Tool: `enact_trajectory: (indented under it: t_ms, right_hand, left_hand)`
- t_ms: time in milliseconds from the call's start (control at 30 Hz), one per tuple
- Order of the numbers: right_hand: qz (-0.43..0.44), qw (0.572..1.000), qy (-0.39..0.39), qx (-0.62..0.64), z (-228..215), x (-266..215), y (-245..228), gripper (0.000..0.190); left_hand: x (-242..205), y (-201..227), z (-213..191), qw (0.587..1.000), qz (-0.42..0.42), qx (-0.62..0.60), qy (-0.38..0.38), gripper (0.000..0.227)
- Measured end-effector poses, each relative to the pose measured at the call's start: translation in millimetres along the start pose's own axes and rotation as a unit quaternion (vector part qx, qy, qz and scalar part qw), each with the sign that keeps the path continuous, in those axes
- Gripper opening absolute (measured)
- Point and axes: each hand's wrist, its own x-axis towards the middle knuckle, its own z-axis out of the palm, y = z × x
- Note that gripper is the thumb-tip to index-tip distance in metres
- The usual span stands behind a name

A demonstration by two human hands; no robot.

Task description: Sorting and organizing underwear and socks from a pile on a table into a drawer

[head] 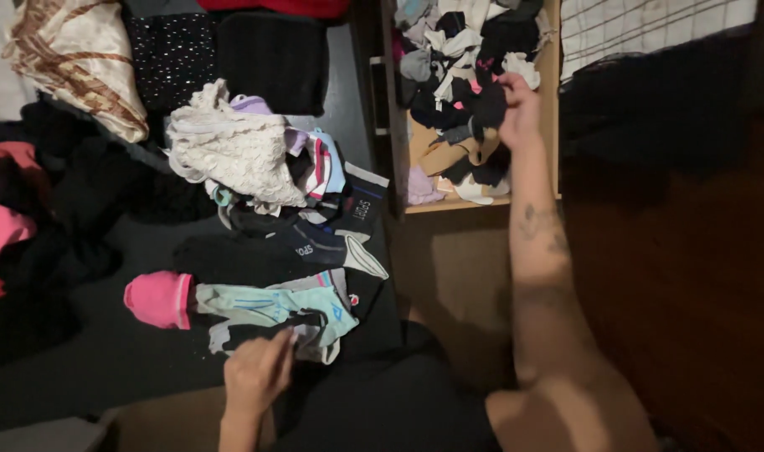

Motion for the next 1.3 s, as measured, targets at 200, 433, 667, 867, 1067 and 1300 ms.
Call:
enact_trajectory:
  t_ms: [200, 433, 667, 867, 1067, 1300]
  right_hand:
    - [0.105, 0.865, -0.408, 0.274, 113, -227, -66, 0.059]
    - [0.030, 0.868, -0.452, 0.201, 160, -390, 23, 0.069]
    - [-0.072, 0.976, -0.178, -0.105, 194, -502, 83, 0.022]
    - [-0.050, 0.993, -0.056, -0.086, 217, -539, 157, 0.018]
    - [-0.135, 0.980, -0.037, -0.139, 258, -569, 176, 0.015]
    - [-0.088, 0.994, -0.059, -0.019, 284, -582, 187, 0.025]
  left_hand:
    - [39, 13, 26, 0.929, -0.227, -0.289, -0.036, 0.016]
    - [73, -1, 27, 0.510, -0.175, -0.842, 0.004, 0.083]
    - [-11, -119, 36, 0.570, -0.230, -0.788, 0.029, 0.026]
    - [-67, -155, -35, 0.614, -0.250, -0.748, -0.017, 0.056]
    - [-104, -195, -47, 0.702, -0.325, -0.633, 0.035, 0.028]
    - [-104, -196, -74, 0.658, -0.229, -0.711, 0.095, 0.048]
